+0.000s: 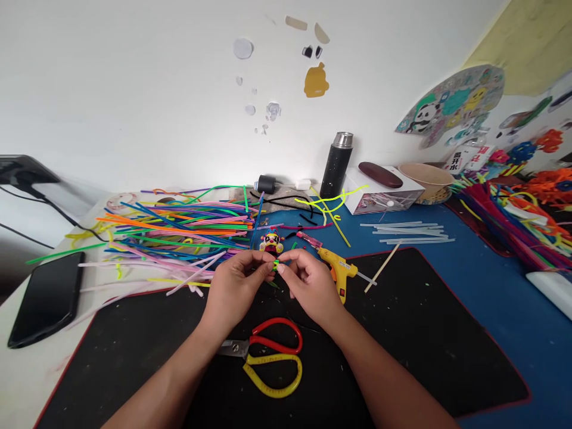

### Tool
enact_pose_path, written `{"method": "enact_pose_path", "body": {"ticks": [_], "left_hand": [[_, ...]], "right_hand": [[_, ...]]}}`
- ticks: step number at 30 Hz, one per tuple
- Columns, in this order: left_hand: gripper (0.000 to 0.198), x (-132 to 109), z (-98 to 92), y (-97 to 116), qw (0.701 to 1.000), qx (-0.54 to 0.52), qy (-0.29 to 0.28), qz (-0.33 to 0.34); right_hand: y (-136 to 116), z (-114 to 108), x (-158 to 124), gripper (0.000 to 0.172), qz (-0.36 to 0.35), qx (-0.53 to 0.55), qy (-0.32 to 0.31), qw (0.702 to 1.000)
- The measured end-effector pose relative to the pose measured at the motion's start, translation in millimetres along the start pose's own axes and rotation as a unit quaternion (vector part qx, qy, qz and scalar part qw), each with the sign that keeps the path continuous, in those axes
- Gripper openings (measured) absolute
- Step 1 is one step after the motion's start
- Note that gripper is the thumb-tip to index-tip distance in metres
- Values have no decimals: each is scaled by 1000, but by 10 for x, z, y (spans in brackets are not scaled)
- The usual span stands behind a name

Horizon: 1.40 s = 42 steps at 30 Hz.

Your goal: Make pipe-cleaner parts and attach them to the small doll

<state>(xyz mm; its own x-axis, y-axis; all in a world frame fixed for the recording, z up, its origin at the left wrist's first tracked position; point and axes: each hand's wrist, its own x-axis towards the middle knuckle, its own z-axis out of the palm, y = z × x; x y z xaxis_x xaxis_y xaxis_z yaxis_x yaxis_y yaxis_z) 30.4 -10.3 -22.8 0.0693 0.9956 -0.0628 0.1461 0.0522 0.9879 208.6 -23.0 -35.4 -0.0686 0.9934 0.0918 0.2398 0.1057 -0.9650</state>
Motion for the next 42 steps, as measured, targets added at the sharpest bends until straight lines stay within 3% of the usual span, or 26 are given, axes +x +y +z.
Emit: {"method": "enact_pose_path", "body": {"ticks": [4,13,20,27,34,42], "left_hand": [[31,-4,16,7,1000,11,-11,2],[24,-32,38,57,999,-15,-36,10],[45,29,9,78,982,-161,-79,-63],[50,61,-63,127,952,-242,-116,-149],[36,46,-62,113,929,-289,-152,-172],[36,42,-40,120,909,-327,-174,-190]], "right_hand": [[-14,9,-13,13,-39,-83,17,996],[-58,-3,-8,11,-68,-112,35,991],[-13,-14,3,10,-53,-87,54,993],[-60,-53,-16,14,-40,-61,41,997],[-99,-59,-24,13,-17,-14,26,999],[-100,-67,-23,14,0,26,-1,1000]]}}
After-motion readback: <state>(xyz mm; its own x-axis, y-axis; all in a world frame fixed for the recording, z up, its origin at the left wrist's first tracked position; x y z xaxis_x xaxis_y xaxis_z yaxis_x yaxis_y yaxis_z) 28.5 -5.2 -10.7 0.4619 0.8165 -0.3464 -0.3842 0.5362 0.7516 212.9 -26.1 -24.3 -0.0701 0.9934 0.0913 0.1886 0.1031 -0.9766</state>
